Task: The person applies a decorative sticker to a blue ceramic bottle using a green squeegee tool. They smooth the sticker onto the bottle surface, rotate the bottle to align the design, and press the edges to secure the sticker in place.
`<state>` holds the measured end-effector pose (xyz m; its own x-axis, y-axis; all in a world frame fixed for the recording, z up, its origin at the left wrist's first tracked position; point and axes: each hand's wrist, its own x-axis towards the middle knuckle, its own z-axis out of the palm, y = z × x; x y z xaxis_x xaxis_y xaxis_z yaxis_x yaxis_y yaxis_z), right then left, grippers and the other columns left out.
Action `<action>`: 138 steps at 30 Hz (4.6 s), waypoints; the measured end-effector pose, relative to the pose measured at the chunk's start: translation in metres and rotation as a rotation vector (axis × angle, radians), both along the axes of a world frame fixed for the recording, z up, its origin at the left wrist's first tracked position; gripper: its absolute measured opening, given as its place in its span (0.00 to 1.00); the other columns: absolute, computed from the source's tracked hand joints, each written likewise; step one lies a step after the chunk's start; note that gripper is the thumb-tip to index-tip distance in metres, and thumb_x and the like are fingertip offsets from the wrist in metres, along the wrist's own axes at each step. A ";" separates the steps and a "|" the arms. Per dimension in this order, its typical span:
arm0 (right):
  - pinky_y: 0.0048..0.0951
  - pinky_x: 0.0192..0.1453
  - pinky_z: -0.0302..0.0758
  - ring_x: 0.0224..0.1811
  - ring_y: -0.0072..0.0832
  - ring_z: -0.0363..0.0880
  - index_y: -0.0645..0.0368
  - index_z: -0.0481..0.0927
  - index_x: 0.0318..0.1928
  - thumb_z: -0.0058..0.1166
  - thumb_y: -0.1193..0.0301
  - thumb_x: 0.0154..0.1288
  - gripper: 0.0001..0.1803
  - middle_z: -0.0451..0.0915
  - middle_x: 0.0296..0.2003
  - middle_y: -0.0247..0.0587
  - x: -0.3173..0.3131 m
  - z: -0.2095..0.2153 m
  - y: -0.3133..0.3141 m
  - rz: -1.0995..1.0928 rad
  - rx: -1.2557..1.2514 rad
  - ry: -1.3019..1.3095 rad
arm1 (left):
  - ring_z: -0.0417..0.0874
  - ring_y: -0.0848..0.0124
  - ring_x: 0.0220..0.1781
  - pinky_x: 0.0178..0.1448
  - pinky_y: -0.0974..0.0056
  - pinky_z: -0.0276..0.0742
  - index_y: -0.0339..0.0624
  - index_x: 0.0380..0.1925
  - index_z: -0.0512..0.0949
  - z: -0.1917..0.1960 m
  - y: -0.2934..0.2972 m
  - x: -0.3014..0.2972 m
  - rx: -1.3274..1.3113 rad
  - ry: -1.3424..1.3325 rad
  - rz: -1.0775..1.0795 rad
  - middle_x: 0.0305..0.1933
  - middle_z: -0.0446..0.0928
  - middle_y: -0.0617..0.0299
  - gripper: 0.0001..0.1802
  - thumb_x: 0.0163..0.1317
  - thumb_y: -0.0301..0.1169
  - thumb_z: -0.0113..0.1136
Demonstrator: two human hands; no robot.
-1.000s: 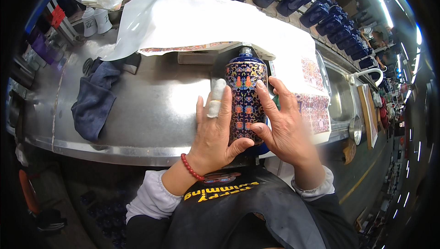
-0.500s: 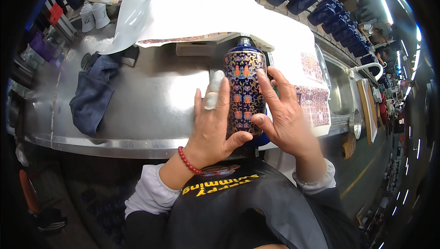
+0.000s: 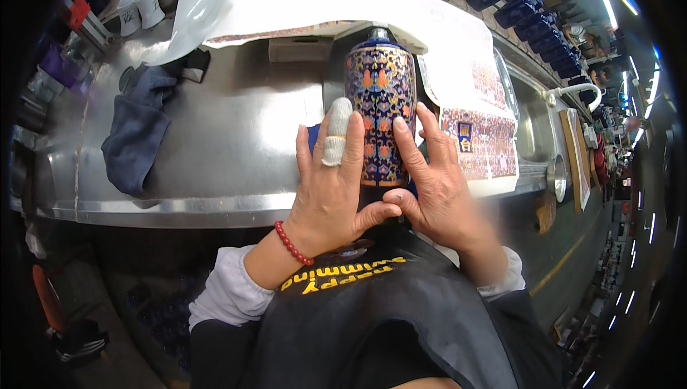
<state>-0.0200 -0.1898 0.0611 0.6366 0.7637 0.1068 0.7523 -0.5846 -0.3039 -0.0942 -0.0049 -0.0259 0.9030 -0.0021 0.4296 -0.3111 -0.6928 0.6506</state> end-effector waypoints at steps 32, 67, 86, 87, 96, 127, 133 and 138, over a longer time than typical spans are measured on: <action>0.54 0.73 0.65 0.69 0.61 0.64 0.50 0.63 0.77 0.72 0.58 0.58 0.49 0.51 0.75 0.68 -0.037 -0.011 -0.020 0.024 -0.002 0.087 | 0.52 0.41 0.83 0.78 0.26 0.28 0.36 0.81 0.46 -0.019 -0.003 -0.017 0.065 -0.039 -0.007 0.81 0.52 0.37 0.65 0.60 0.79 0.41; 0.54 0.72 0.65 0.69 0.59 0.63 0.47 0.67 0.76 0.74 0.61 0.55 0.48 0.56 0.74 0.63 -0.001 0.001 0.002 -0.019 0.016 0.001 | 0.57 0.40 0.80 0.80 0.30 0.34 0.33 0.79 0.54 -0.006 0.001 -0.011 0.016 -0.058 -0.014 0.79 0.56 0.35 0.62 0.62 0.75 0.46; 0.53 0.70 0.67 0.67 0.58 0.66 0.54 0.67 0.76 0.72 0.59 0.58 0.46 0.61 0.71 0.61 0.017 0.006 0.006 -0.005 0.061 0.009 | 0.63 0.45 0.72 0.80 0.32 0.32 0.50 0.70 0.75 0.019 0.007 0.006 0.119 -0.047 0.064 0.72 0.66 0.42 0.48 0.66 0.74 0.44; 0.53 0.70 0.67 0.67 0.58 0.66 0.54 0.67 0.76 0.71 0.59 0.58 0.46 0.61 0.71 0.61 0.019 0.005 0.006 -0.009 0.066 0.009 | 0.62 0.45 0.73 0.80 0.32 0.32 0.50 0.70 0.75 0.021 0.008 0.006 0.123 -0.056 0.083 0.73 0.66 0.44 0.47 0.66 0.74 0.43; 0.52 0.74 0.65 0.71 0.59 0.64 0.63 0.58 0.78 0.66 0.56 0.64 0.49 0.60 0.73 0.61 0.032 -0.008 0.000 -0.042 0.168 0.116 | 0.56 0.51 0.79 0.80 0.29 0.23 0.54 0.72 0.73 0.038 -0.008 0.020 0.275 -0.147 0.034 0.70 0.74 0.68 0.47 0.66 0.74 0.40; 0.53 0.76 0.63 0.73 0.61 0.61 0.65 0.53 0.79 0.65 0.53 0.66 0.52 0.55 0.74 0.65 0.038 -0.019 -0.006 0.007 0.157 0.173 | 0.54 0.47 0.73 0.75 0.26 0.35 0.41 0.67 0.75 0.061 0.009 0.068 0.166 -0.035 0.293 0.66 0.68 0.46 0.45 0.66 0.68 0.51; 0.54 0.76 0.62 0.74 0.62 0.60 0.65 0.53 0.79 0.66 0.53 0.65 0.52 0.54 0.74 0.66 0.038 -0.018 -0.006 0.003 0.149 0.172 | 0.52 0.47 0.74 0.76 0.28 0.31 0.44 0.69 0.75 0.058 0.007 0.074 0.242 -0.057 0.306 0.64 0.71 0.44 0.43 0.71 0.68 0.44; 0.54 0.76 0.62 0.74 0.62 0.59 0.64 0.54 0.79 0.66 0.52 0.65 0.52 0.54 0.74 0.66 0.038 -0.018 -0.005 -0.006 0.144 0.188 | 0.52 0.46 0.75 0.76 0.27 0.31 0.43 0.68 0.76 0.060 0.007 0.075 0.263 -0.060 0.324 0.64 0.71 0.44 0.43 0.71 0.68 0.45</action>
